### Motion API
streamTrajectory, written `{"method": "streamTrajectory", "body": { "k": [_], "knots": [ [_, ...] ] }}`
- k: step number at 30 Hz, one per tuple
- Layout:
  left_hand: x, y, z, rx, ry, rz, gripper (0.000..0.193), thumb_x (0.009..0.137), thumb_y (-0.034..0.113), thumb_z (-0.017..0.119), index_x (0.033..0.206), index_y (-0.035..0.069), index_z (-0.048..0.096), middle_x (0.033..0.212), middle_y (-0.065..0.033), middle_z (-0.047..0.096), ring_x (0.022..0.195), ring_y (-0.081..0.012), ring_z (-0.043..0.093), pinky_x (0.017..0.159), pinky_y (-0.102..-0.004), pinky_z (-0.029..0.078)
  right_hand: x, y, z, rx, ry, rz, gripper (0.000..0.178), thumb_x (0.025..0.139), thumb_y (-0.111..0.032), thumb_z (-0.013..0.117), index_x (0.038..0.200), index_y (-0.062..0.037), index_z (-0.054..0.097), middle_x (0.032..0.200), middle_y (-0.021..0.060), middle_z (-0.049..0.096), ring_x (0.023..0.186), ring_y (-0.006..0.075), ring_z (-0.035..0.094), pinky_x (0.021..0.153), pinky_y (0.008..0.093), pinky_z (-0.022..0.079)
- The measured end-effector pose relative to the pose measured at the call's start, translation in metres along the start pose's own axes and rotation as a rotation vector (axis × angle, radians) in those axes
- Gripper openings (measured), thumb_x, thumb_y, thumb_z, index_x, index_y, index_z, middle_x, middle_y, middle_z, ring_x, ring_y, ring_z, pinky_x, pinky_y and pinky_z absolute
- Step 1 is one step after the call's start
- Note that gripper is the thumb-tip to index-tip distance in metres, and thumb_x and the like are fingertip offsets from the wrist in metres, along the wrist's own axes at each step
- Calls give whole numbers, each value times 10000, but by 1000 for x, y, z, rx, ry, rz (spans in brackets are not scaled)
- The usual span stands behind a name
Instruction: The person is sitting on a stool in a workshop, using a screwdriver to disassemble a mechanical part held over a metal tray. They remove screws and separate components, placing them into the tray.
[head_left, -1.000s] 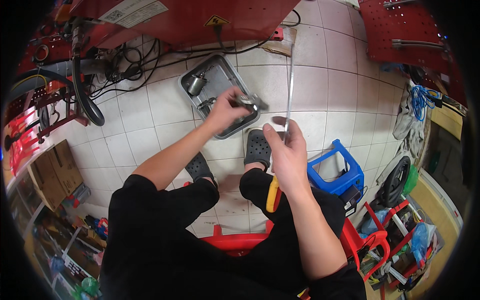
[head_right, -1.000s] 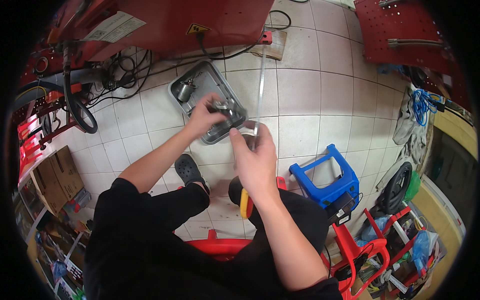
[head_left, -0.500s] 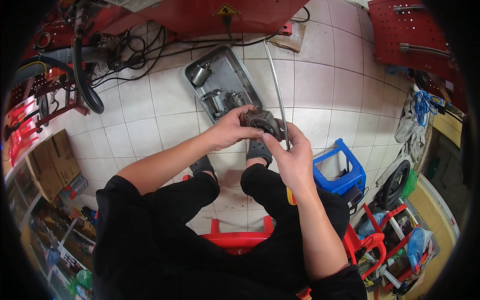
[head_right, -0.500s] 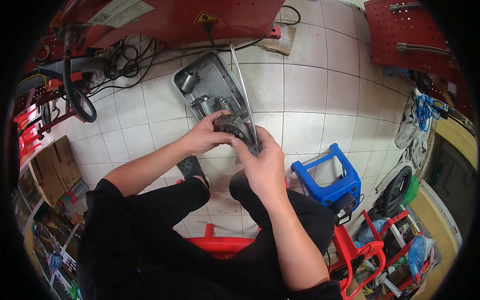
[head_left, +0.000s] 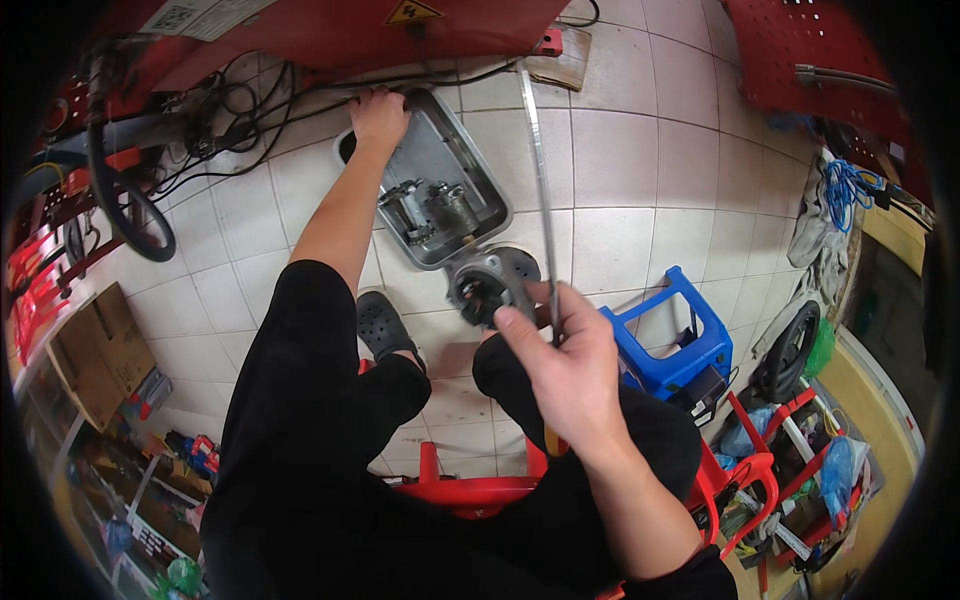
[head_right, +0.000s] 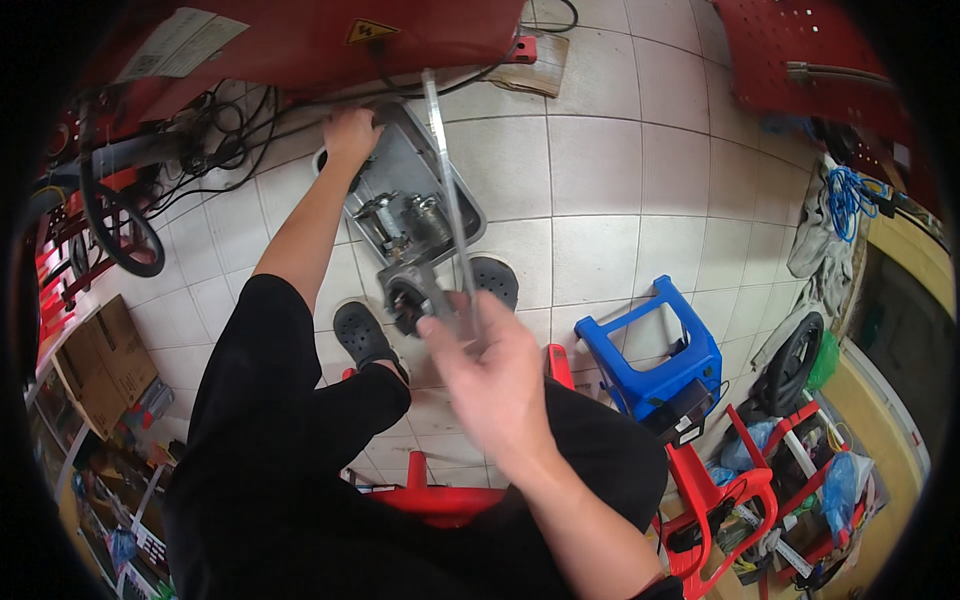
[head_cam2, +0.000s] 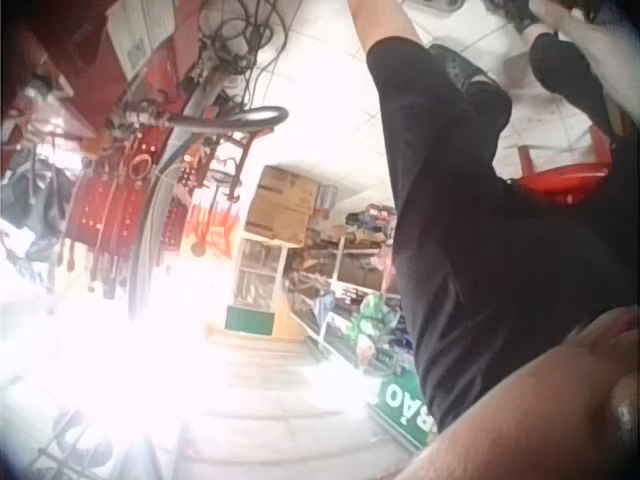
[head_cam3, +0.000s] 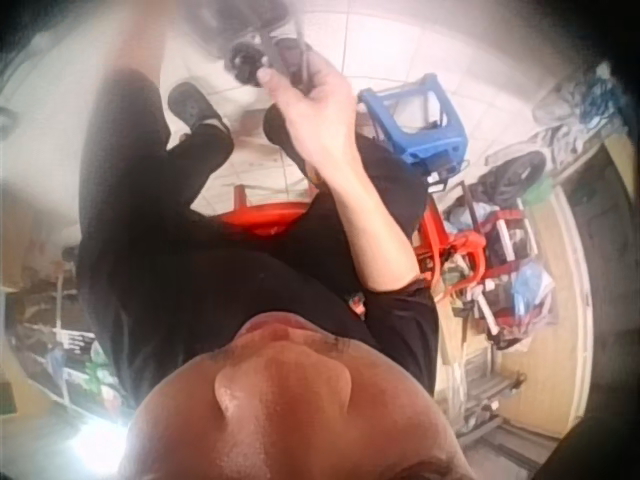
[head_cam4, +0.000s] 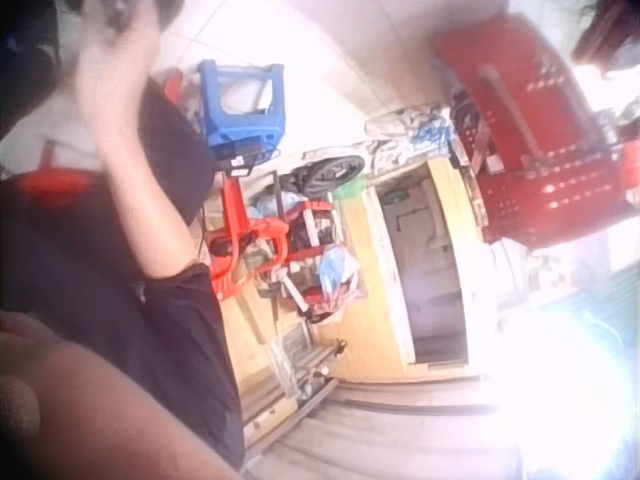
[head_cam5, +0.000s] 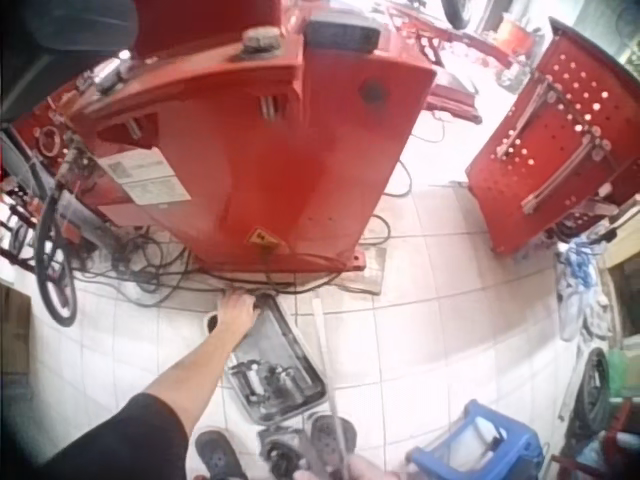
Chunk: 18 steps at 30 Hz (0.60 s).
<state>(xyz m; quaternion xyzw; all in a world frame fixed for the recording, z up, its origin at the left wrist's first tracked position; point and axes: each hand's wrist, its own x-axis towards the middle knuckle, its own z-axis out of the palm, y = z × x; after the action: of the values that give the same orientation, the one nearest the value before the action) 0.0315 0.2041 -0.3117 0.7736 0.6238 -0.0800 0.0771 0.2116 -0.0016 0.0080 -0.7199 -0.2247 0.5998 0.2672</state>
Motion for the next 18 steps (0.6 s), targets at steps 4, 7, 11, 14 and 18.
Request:
{"method": "streamTrajectory", "body": {
  "k": [4,7,11,14,18],
  "knots": [
    [4,14,16,128,11,100,148,746,190,628,865,151,706,1047,-55,625,1088,-253,520,868,-457,380,-7,-2,2,37,-50,32,267,853,-179,651,1017,27,605,679,32,524,584,63,422,519,228,364],
    [6,14,24,155,43,108,143,759,152,577,823,137,704,1000,-50,636,1046,-246,536,848,-451,381,-8,-11,5,73,-84,54,255,864,-146,646,1043,31,602,744,53,538,655,57,463,527,217,371],
    [8,8,27,171,86,175,140,748,139,566,779,140,702,941,-41,637,1009,-242,545,822,-449,391,-5,-11,9,80,-93,64,234,870,-76,643,1064,44,591,842,14,631,693,20,521,579,164,413],
    [5,3,29,161,113,208,118,757,149,578,792,146,691,923,-44,634,1003,-245,544,815,-441,397,-3,-6,11,115,-81,42,227,878,-146,639,1035,14,605,719,21,584,615,31,471,530,189,378],
    [-9,9,25,-93,426,239,105,780,176,605,862,136,658,895,-68,626,952,-268,556,794,-429,424,-2,-8,14,108,-57,44,226,877,-147,640,1031,14,602,710,14,610,566,19,449,504,189,358]
  ]
}}
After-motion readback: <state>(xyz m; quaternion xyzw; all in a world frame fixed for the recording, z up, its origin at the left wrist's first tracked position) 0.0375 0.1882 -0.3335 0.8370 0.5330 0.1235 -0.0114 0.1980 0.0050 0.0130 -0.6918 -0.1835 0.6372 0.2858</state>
